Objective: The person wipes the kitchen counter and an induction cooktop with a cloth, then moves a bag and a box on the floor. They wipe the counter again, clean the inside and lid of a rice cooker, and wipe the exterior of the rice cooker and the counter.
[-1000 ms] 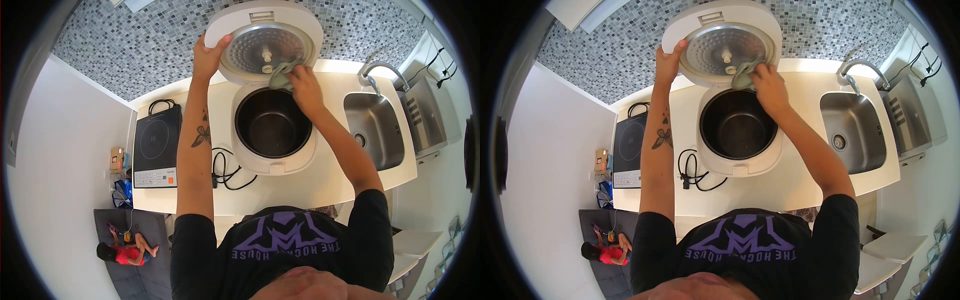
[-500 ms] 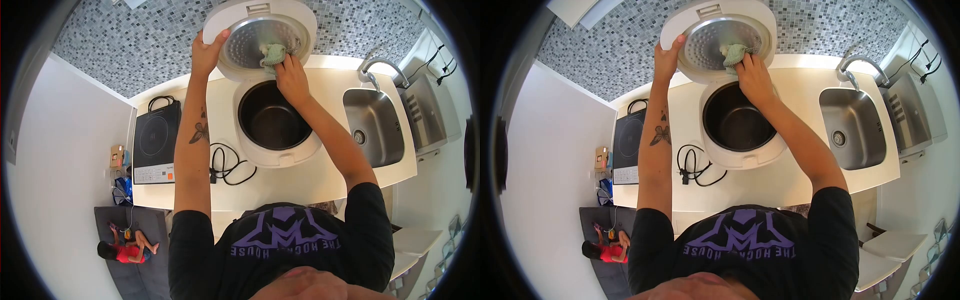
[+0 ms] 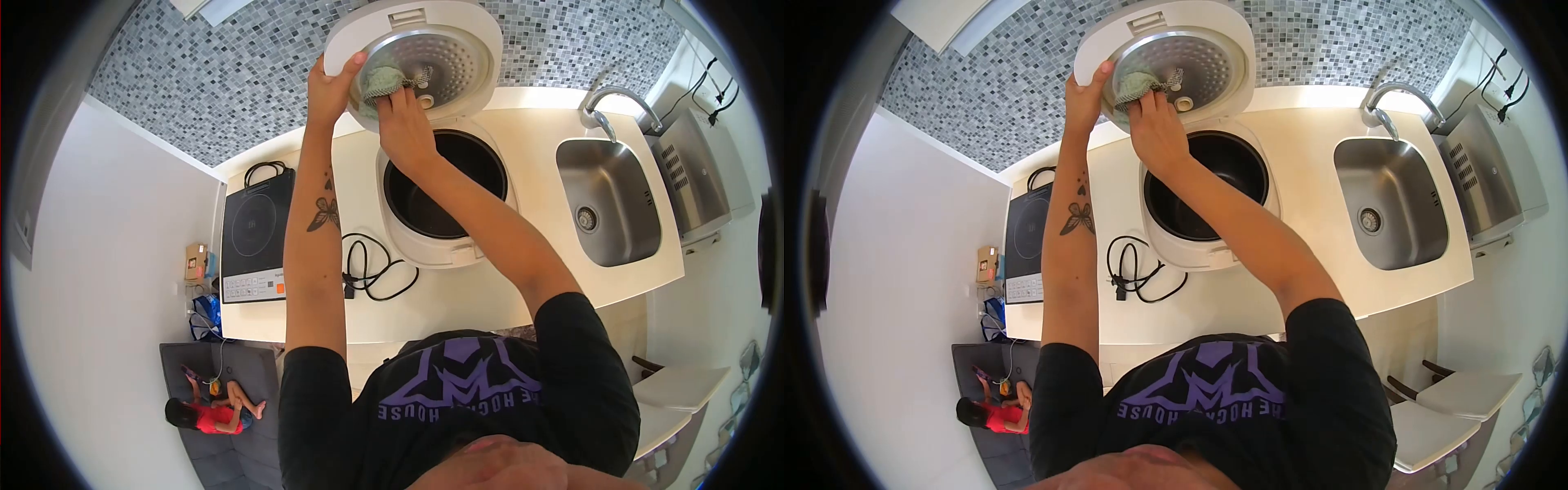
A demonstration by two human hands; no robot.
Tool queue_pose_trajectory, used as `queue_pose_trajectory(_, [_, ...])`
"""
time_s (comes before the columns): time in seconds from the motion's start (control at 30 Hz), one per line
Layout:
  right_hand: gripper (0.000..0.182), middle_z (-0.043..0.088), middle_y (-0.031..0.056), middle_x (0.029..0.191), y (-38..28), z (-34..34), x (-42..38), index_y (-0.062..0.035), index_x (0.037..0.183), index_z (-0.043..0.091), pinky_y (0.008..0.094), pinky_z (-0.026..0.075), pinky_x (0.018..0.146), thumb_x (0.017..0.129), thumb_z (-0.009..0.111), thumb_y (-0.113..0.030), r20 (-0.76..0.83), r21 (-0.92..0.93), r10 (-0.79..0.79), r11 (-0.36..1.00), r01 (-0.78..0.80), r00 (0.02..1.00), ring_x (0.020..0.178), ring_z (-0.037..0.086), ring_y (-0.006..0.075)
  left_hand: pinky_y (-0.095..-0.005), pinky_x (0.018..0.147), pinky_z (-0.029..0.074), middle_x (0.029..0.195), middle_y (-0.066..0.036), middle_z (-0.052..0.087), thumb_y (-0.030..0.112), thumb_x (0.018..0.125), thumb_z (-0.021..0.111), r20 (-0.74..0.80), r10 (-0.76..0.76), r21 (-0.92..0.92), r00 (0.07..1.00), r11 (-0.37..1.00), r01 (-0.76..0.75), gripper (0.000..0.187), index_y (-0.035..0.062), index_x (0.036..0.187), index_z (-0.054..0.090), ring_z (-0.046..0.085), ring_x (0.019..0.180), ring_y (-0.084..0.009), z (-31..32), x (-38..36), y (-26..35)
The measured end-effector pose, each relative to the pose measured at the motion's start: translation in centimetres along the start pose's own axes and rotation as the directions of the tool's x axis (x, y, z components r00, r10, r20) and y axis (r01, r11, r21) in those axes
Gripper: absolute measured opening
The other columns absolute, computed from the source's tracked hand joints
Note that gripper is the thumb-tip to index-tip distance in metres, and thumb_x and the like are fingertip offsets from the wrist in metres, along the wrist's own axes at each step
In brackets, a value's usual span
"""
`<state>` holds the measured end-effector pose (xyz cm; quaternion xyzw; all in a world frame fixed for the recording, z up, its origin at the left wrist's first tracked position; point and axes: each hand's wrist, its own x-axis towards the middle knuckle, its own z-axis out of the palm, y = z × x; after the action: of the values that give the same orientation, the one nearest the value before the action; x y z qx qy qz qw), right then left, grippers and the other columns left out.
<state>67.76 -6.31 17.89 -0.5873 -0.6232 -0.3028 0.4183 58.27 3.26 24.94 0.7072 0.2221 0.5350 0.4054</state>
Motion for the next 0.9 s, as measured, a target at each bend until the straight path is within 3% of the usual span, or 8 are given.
queue_pose_trajectory(0.1, [0.02,0.051,0.0129,0.097,1.0,-0.4,-1.2,-0.0012,0.093,0.06,0.0391,0.046,0.076,0.077,0.052,-0.011,0.055,-0.094,-0.011,0.995,0.016,0.998,0.091,0.051,0.0279,-0.0289,0.079,0.048,0.098,-0.01,0.066,0.038,0.078,0.074,0.018,-0.006,-0.009,1.0,1.0,0.006,0.05,-0.0032,0.105,0.062,0.061,0.089,-0.0159,-0.1,-0.1,0.0])
queue_pose_trajectory(0.17, [0.021,0.052,0.0124,0.102,3.3,-1.7,-2.8,-0.0029,0.094,0.06,0.0378,0.046,0.076,0.077,0.052,-0.012,0.338,-0.136,-0.01,0.989,0.059,0.941,0.093,0.051,0.0281,-0.0288,0.08,0.048,0.098,-0.01,0.066,0.037,0.078,0.074,0.018,-0.006,0.022,1.0,1.0,0.005,0.05,-0.0029,0.106,0.062,0.061,0.089,-0.0158,-0.2,0.0,-0.1])
queue_pose_trajectory(0.33, [0.017,0.054,0.0104,0.099,8.9,-4.4,-3.5,-0.0047,0.091,0.06,0.0385,0.044,0.074,0.078,0.051,-0.012,0.165,-0.266,-0.092,0.955,0.134,0.982,0.093,0.051,0.028,-0.0282,0.081,0.047,0.1,-0.009,0.066,0.037,0.079,0.073,0.033,0.017,0.004,0.999,1.0,-0.017,0.05,-0.002,0.108,0.062,0.06,0.091,-0.0155,0.0,0.4,-0.3])
queue_pose_trajectory(0.4, [0.017,0.054,0.011,0.095,9.6,-4.8,-3.0,-0.0049,0.09,0.059,0.0393,0.043,0.074,0.078,0.051,-0.012,0.121,-0.211,0.022,0.977,0.004,0.992,0.091,0.05,0.028,-0.0283,0.082,0.046,0.1,-0.008,0.065,0.036,0.079,0.073,0.02,0.01,-0.032,1.0,0.999,-0.009,0.05,-0.0016,0.109,0.062,0.06,0.091,-0.0153,0.0,0.3,-0.5])
queue_pose_trajectory(0.53, [0.016,0.055,0.0108,0.093,7.7,-3.1,-4.4,-0.0056,0.089,0.06,0.0382,0.042,0.074,0.077,0.051,-0.012,0.187,-0.263,0.0,0.963,0.05,0.982,0.091,0.05,0.0272,-0.0289,0.083,0.046,0.1,-0.008,0.065,0.036,0.078,0.074,0.015,-0.006,-0.001,1.0,1.0,0.006,0.051,-0.0025,0.109,0.061,0.059,0.092,-0.0149,-0.1,0.2,-0.4])
queue_pose_trajectory(0.6, [0.015,0.054,0.0086,0.094,6.6,-2.2,-4.6,-0.0073,0.086,0.062,0.0366,0.041,0.074,0.078,0.051,-0.013,0.323,-0.255,-0.054,0.957,0.142,0.945,0.091,0.05,0.0255,-0.0288,0.083,0.046,0.1,-0.008,0.065,0.036,0.078,0.074,0.006,-0.009,0.0,1.0,1.0,0.009,0.05,-0.0026,0.108,0.061,0.059,0.092,-0.0149,-0.2,0.2,-0.4])
queue_pose_trajectory(0.8, [0.013,0.053,0.0033,0.095,2.9,-0.2,-1.6,-0.012,0.085,0.063,0.0354,0.041,0.075,0.077,0.054,-0.017,0.206,-0.159,-0.293,0.931,0.327,0.934,0.09,0.051,0.0218,-0.0284,0.08,0.047,0.098,-0.008,0.065,0.036,0.078,0.075,0.016,-0.016,0.025,1.0,1.0,0.016,0.051,-0.0029,0.108,0.061,0.06,0.089,-0.0151,-0.3,0.1,-0.3])
queue_pose_trajectory(0.9, [0.014,0.052,0.0016,0.094,2.0,0.5,-1.5,-0.0138,0.086,0.064,0.0355,0.041,0.075,0.078,0.054,-0.018,0.25,-0.101,-0.256,0.952,0.288,0.934,0.09,0.051,0.0212,-0.0284,0.079,0.047,0.097,-0.008,0.065,0.037,0.077,0.075,0.021,-0.017,0.004,1.0,1.0,0.017,0.052,-0.0033,0.107,0.061,0.06,0.088,-0.0152,-0.2,0.3,-0.4])
